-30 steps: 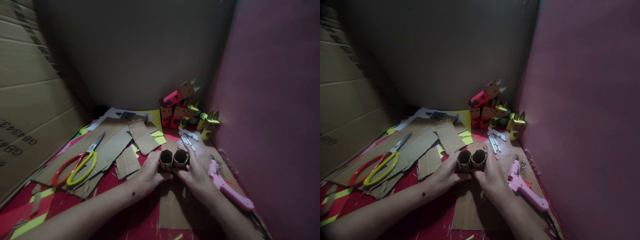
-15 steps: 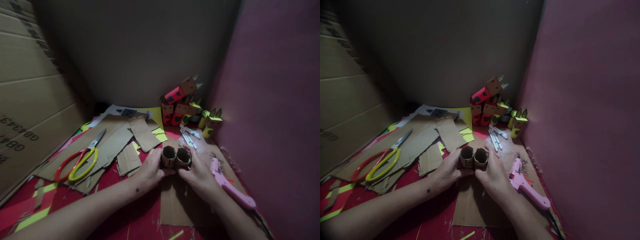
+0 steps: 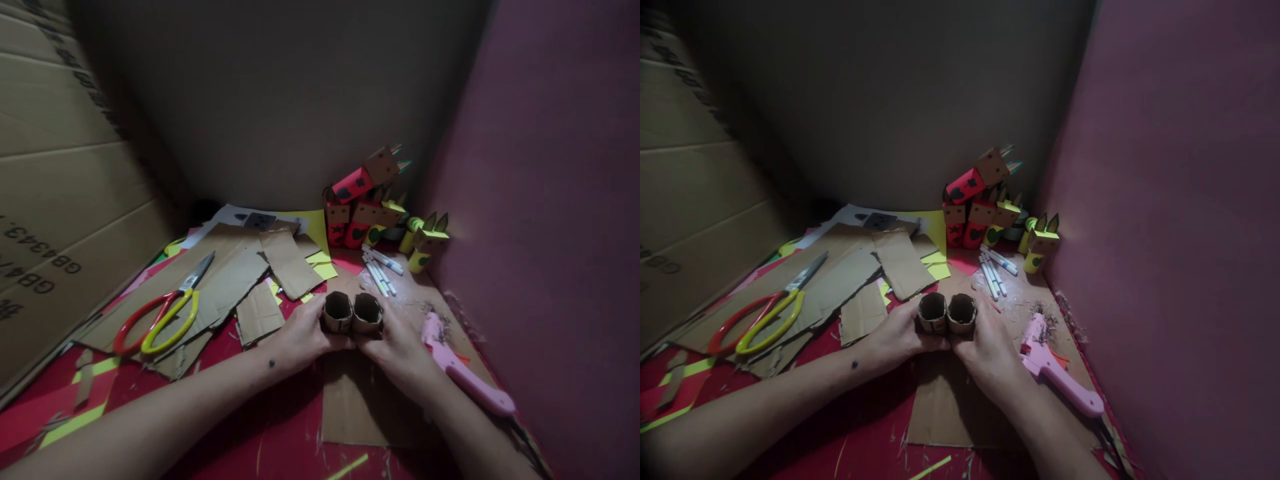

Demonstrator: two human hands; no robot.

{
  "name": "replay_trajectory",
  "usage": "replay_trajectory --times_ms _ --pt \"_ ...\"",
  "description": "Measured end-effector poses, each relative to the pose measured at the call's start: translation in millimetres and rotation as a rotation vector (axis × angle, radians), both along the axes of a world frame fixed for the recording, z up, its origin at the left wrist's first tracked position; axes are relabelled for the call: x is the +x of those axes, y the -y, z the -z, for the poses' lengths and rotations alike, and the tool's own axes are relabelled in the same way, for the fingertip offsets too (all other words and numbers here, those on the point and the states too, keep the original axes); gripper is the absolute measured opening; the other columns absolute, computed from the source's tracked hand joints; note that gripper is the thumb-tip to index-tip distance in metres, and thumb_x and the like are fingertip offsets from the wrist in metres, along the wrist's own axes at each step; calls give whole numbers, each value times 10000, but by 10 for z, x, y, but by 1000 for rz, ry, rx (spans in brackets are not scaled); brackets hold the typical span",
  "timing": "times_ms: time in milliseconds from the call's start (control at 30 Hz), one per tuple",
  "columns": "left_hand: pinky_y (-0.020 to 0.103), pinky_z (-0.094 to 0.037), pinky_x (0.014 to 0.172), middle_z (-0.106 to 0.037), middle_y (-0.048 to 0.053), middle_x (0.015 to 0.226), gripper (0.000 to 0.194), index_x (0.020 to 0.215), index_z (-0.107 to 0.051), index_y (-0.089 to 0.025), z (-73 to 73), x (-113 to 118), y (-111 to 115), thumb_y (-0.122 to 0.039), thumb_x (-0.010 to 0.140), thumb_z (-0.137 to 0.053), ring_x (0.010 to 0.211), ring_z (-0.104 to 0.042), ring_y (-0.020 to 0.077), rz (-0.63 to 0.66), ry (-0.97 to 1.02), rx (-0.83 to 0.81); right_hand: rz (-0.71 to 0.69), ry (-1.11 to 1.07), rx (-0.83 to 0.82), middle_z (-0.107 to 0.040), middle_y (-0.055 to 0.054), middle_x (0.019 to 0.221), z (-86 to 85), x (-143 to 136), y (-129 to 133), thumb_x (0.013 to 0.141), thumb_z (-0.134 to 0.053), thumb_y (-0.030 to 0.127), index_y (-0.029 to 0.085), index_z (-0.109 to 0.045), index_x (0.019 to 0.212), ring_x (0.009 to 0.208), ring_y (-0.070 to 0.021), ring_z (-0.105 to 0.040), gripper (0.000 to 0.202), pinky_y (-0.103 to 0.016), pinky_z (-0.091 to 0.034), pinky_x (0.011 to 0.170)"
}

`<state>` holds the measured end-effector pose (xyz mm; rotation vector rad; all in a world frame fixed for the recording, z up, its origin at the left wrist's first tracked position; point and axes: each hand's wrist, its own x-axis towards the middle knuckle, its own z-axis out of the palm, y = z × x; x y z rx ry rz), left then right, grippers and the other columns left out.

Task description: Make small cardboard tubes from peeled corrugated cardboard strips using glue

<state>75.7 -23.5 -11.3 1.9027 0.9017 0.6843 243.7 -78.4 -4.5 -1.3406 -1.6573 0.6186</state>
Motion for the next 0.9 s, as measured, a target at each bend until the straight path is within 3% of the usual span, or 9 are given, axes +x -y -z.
replay_trajectory --times_ms 133,267,433,500,600,733,900 --pt "298 -459 721 -607 2 886 371 902 -563 -193 56 18 1 -365 631 -748 840 -571 203 3 14 32 -29 4 -33 -599 -25 933 -11 1 11 674 -544 79 213 -525 881 895 -215 -568 246 -373 -455 825" --pt "299 -466 698 -615 1 850 341 869 -564 -192 14 0 15 -384 644 -732 803 -574 197 -2 7 27 -13 -40 -68 -629 -30 922 -48 -4 19 649 -570 73 208 -566 879 889 -224 -584 267 -375 -474 795" --pt "295 -474 672 -623 8 769 317 804 -568 -166 -155 2 -117 -393 645 -722 742 -590 184 -47 27 -69 203 -258 -101 -659 -11 794 -168 49 51 660 -664 222 203 -586 867 747 -204 -614 223 -355 -490 702" --pt "287 -478 629 -625 13 735 300 788 -566 -156 -220 76 -238 -379 649 -710 690 -595 176 -48 22 -100 231 -400 -100 -667 -21 816 -208 75 57 657 -687 256 197 -589 889 749 -198 -617 258 -340 -490 695" --pt "260 -469 587 -632 4 733 278 810 -572 -163 -258 267 -459 -328 629 -704 679 -600 169 -57 -28 11 167 -564 -125 -670 -47 880 -205 96 42 669 -694 287 176 -591 956 786 -201 -617 324 -342 -492 719" --pt "252 -443 623 -642 1 822 324 880 -585 -194 -192 529 -732 -321 606 -703 787 -594 189 -131 -56 131 60 -720 -117 -670 -63 928 -141 103 20 692 -661 274 181 -592 1018 836 -218 -622 346 -382 -498 780" --pt "258 -406 544 -636 9 692 241 762 -608 -175 -75 662 -889 -277 569 -708 647 -587 192 -149 -154 166 -78 -970 -251 -680 -103 958 -151 116 42 711 -574 265 170 -608 990 803 -249 -650 296 -413 -519 731"
